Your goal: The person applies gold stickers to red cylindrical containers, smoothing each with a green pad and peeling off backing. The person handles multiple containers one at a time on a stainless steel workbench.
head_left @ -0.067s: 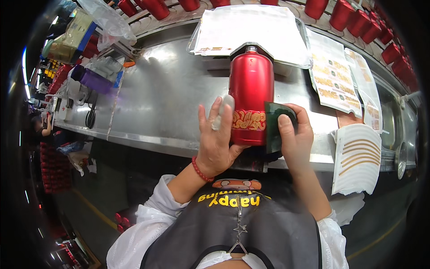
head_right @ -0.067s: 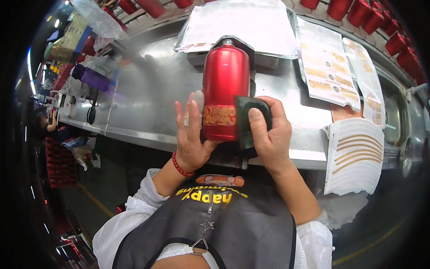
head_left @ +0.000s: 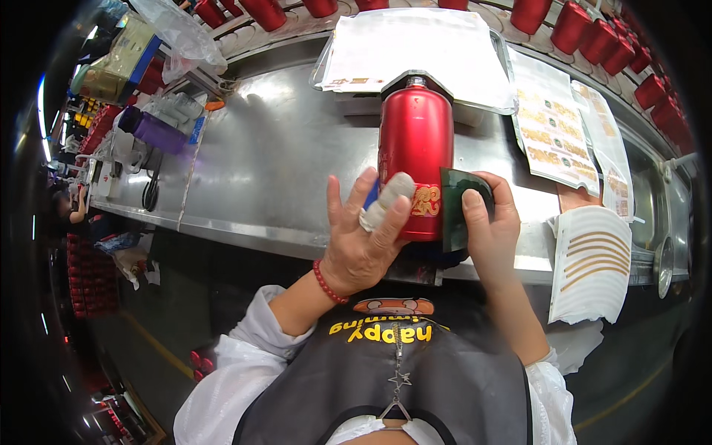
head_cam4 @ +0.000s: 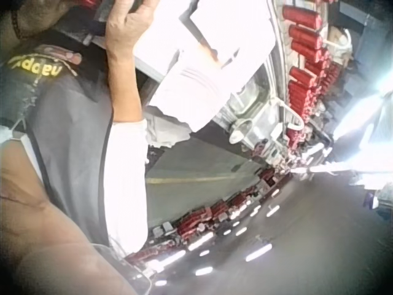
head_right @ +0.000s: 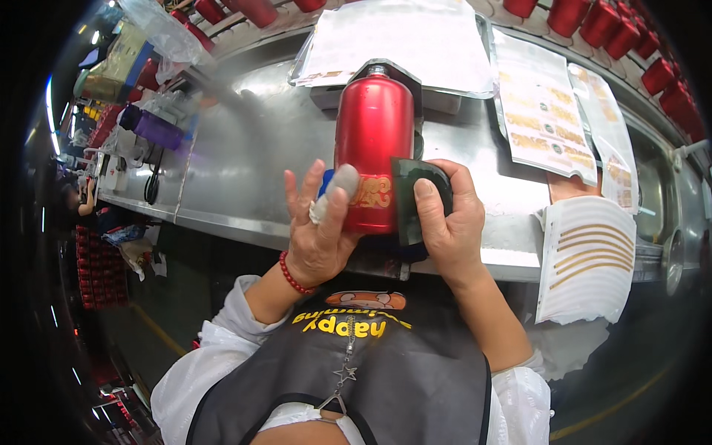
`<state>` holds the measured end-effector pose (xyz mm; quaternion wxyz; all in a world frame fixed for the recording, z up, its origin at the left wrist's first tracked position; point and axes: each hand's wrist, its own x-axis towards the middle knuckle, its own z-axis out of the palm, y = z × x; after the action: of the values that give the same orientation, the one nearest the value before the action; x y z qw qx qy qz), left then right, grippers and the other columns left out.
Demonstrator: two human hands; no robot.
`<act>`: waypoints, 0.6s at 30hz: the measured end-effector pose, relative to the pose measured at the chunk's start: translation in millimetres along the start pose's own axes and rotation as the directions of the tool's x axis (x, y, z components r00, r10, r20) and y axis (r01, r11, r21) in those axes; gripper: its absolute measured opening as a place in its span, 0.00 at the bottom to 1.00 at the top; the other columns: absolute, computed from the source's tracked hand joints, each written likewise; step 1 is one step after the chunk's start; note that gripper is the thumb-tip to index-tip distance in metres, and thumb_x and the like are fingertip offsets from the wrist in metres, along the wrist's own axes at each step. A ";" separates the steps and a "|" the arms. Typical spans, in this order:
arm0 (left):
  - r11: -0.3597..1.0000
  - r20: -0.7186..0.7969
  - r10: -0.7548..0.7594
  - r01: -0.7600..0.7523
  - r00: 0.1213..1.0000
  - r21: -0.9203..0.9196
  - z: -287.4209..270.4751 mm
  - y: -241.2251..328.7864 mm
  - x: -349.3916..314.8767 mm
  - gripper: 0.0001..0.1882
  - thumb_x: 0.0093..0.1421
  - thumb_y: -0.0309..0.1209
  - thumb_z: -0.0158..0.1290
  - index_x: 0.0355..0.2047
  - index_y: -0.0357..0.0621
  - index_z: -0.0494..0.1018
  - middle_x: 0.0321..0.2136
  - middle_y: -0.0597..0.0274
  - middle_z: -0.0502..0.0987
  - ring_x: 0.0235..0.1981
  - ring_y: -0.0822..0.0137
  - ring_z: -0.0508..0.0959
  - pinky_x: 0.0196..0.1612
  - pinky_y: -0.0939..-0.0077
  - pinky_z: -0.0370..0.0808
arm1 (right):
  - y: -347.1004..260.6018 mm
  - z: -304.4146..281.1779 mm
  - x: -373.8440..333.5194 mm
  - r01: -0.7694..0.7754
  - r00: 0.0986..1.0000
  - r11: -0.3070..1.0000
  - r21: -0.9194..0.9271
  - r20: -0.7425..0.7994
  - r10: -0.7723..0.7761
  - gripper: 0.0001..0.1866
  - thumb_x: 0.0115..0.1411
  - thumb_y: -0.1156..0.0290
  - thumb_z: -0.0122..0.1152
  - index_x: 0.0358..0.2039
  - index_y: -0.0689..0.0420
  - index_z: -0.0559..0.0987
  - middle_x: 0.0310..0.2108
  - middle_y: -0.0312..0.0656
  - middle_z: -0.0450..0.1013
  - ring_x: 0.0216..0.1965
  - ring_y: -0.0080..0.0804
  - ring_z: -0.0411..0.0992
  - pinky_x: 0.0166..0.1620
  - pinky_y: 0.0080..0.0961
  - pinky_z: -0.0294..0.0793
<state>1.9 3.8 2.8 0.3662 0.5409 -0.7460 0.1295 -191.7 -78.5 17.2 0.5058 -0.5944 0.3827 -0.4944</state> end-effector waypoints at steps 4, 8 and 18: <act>0.941 0.205 0.195 -0.242 0.959 0.235 -15.3 9.2 34.8 0.26 0.66 0.36 0.46 0.65 0.66 0.66 0.52 0.74 0.78 0.66 0.63 0.64 0.73 0.39 0.36 | 4.0 -3.0 5.8 0.028 1.000 1.000 -0.006 -0.005 -0.028 0.13 0.68 0.67 0.59 0.47 0.63 0.75 0.33 0.38 0.77 0.34 0.22 0.73 0.40 0.21 0.74; 0.934 0.224 0.300 -0.334 0.927 0.131 -15.1 7.1 47.7 0.26 0.63 0.35 0.51 0.63 0.63 0.69 0.47 0.71 0.80 0.63 0.65 0.67 0.74 0.40 0.39 | 4.1 -8.5 9.0 0.013 1.000 1.000 -0.028 0.013 -0.013 0.13 0.68 0.67 0.60 0.47 0.63 0.74 0.33 0.39 0.77 0.34 0.23 0.73 0.40 0.21 0.74; 0.984 0.198 -0.178 0.180 0.964 0.008 -11.3 -14.0 13.2 0.54 0.53 0.54 0.65 0.69 0.33 0.56 0.57 0.49 0.73 0.65 0.46 0.62 0.69 0.34 0.40 | -64.5 -11.5 22.5 0.716 0.591 0.672 -0.191 0.677 -0.438 0.16 0.44 0.77 0.71 0.37 0.53 0.81 0.29 0.36 0.71 0.34 0.35 0.73 0.40 0.33 0.67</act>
<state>17.2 -4.3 16.9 0.3028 0.6144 -0.7276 0.0378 -201.0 -90.0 84.9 0.2512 -0.9065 0.0904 -0.3271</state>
